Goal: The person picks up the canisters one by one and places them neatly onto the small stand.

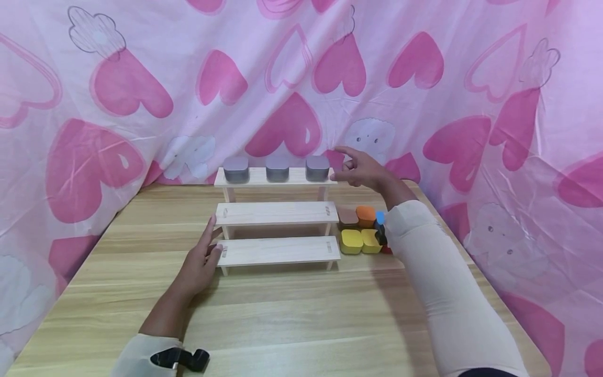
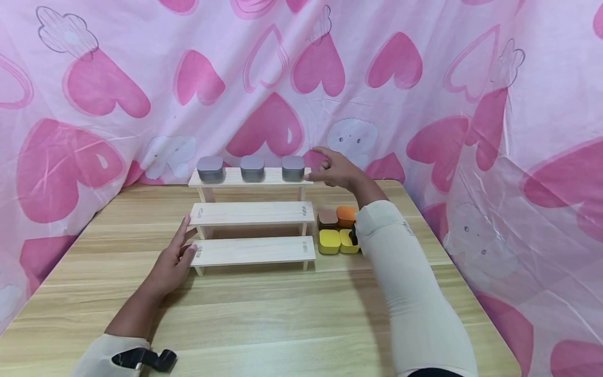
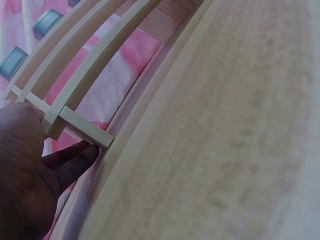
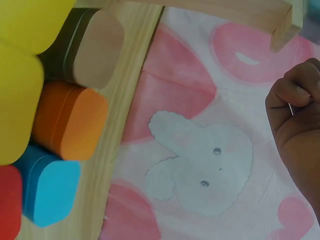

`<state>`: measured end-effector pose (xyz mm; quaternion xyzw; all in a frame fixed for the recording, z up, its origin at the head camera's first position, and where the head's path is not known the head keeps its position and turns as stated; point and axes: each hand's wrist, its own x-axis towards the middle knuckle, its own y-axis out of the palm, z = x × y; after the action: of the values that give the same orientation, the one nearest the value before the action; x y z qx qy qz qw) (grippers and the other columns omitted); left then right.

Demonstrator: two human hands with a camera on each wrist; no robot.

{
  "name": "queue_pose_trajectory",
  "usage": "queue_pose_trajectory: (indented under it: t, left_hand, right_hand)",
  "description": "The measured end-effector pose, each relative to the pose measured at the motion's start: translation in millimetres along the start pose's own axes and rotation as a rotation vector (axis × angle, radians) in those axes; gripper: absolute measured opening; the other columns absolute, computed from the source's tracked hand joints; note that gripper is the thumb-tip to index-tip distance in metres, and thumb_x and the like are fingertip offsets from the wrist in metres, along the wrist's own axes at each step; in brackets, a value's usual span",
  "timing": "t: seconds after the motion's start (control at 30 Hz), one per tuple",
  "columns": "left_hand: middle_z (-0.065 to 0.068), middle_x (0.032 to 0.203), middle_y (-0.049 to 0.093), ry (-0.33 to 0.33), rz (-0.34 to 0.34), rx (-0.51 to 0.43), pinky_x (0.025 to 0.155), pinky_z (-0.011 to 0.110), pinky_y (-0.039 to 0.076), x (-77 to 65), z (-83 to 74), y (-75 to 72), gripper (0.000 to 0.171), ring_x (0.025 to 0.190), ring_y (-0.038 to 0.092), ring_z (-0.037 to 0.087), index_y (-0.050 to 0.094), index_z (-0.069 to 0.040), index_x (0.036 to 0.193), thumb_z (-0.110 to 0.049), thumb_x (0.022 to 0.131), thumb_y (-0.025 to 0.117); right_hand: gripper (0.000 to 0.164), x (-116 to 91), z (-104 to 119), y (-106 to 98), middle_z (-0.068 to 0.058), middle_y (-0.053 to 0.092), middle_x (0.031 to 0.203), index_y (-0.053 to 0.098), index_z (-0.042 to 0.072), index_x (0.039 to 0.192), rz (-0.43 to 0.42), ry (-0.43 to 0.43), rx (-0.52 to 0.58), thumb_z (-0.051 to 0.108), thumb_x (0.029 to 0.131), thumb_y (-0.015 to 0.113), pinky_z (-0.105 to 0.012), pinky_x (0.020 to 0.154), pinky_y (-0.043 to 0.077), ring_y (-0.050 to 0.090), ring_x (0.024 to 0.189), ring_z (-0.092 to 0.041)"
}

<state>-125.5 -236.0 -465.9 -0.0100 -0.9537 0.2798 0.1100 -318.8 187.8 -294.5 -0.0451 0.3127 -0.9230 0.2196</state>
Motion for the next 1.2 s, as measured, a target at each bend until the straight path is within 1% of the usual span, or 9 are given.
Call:
queue_pose_trajectory:
  t: [0.1,0.2,0.37,0.47,0.6,0.67,1.0,1.13,1.2]
  left_hand:
    - [0.029,0.174,0.037,0.000,0.002,-0.001,0.117,0.067,0.047,0.3,0.3,-0.4,0.081,0.146,0.054,0.057,-0.003,-0.038,0.177,-0.008,0.116,0.042]
    - [0.029,0.174,0.037,0.002,0.002,0.002,0.117,0.067,0.047,0.4,0.9,-1.2,0.081,0.145,0.055,0.057,-0.003,-0.038,0.177,-0.008,0.116,0.042]
    - [0.029,0.174,0.037,0.002,0.000,-0.002,0.117,0.067,0.047,-0.4,1.7,-2.1,0.081,0.146,0.054,0.056,-0.003,-0.039,0.177,-0.009,0.116,0.042]
    - [0.029,0.174,0.037,0.001,0.002,-0.003,0.117,0.067,0.046,-0.4,2.2,-2.0,0.080,0.146,0.054,0.057,-0.003,-0.039,0.176,-0.010,0.117,0.042]
    - [0.029,0.174,0.037,0.007,0.002,0.003,0.117,0.068,0.046,0.5,3.0,-1.1,0.080,0.146,0.054,0.057,-0.003,-0.037,0.177,-0.010,0.116,0.042]
    - [0.029,0.174,0.037,0.009,0.002,0.006,0.117,0.068,0.046,1.1,2.7,-0.9,0.080,0.146,0.054,0.057,-0.003,-0.037,0.177,-0.010,0.116,0.042]
    - [0.029,0.174,0.036,0.000,0.002,0.009,0.117,0.068,0.046,1.2,1.0,-1.5,0.080,0.146,0.053,0.058,-0.004,-0.036,0.177,-0.010,0.116,0.042]
    - [0.029,0.174,0.036,0.003,0.001,0.005,0.118,0.068,0.045,0.9,1.5,-1.4,0.081,0.147,0.052,0.057,-0.003,-0.036,0.177,-0.010,0.116,0.042]
    - [0.030,0.173,0.037,0.005,0.001,0.002,0.118,0.068,0.045,0.8,1.7,-1.3,0.081,0.147,0.052,0.057,-0.003,-0.036,0.177,-0.009,0.116,0.042]
  right_hand:
    - [0.090,-6.8,-8.2,-4.1,0.001,0.046,0.073,0.034,0.032,0.172,-0.017,0.034,0.023,0.033,0.097,0.084,-0.029,0.060,0.046,0.042,0.063,-0.019]
    - [0.089,-15.0,-16.1,-8.8,0.001,0.047,0.075,0.033,0.031,0.173,-0.030,0.054,0.048,0.030,0.099,0.081,-0.028,0.062,0.047,0.042,0.063,-0.019]
    - [0.090,-30.7,-28.6,-11.1,0.000,0.049,0.079,0.032,0.031,0.173,-0.066,0.067,0.039,0.035,0.098,0.083,-0.027,0.068,0.053,0.044,0.063,-0.019]
    - [0.088,-40.8,-37.0,-8.3,0.000,0.050,0.077,0.035,0.031,0.172,-0.082,0.052,0.040,0.035,0.098,0.083,-0.028,0.066,0.053,0.045,0.062,-0.019]
    - [0.079,-52.6,-47.0,-3.8,0.000,0.047,0.073,0.041,0.026,0.170,-0.084,0.006,0.052,0.028,0.101,0.080,-0.029,0.061,0.051,0.044,0.060,-0.019]
    - [0.077,-58.4,-51.1,-2.1,-0.001,0.048,0.075,0.042,0.025,0.169,-0.092,-0.006,0.042,0.029,0.101,0.079,-0.028,0.062,0.052,0.045,0.060,-0.018]
    - [0.075,-89.6,-70.7,10.1,0.000,0.050,0.074,0.045,0.021,0.166,-0.199,-0.043,0.074,0.027,0.100,0.081,-0.029,0.057,0.049,0.045,0.062,-0.017]
    - [0.073,-103.1,-82.5,13.8,0.001,0.051,0.074,0.045,0.015,0.165,-0.209,-0.077,0.093,0.025,0.101,0.079,-0.030,0.054,0.046,0.044,0.060,-0.015]
    - [0.070,-110.1,-88.4,15.5,0.002,0.050,0.074,0.046,0.011,0.163,-0.211,-0.090,0.120,0.021,0.102,0.078,-0.030,0.055,0.047,0.044,0.061,-0.013]
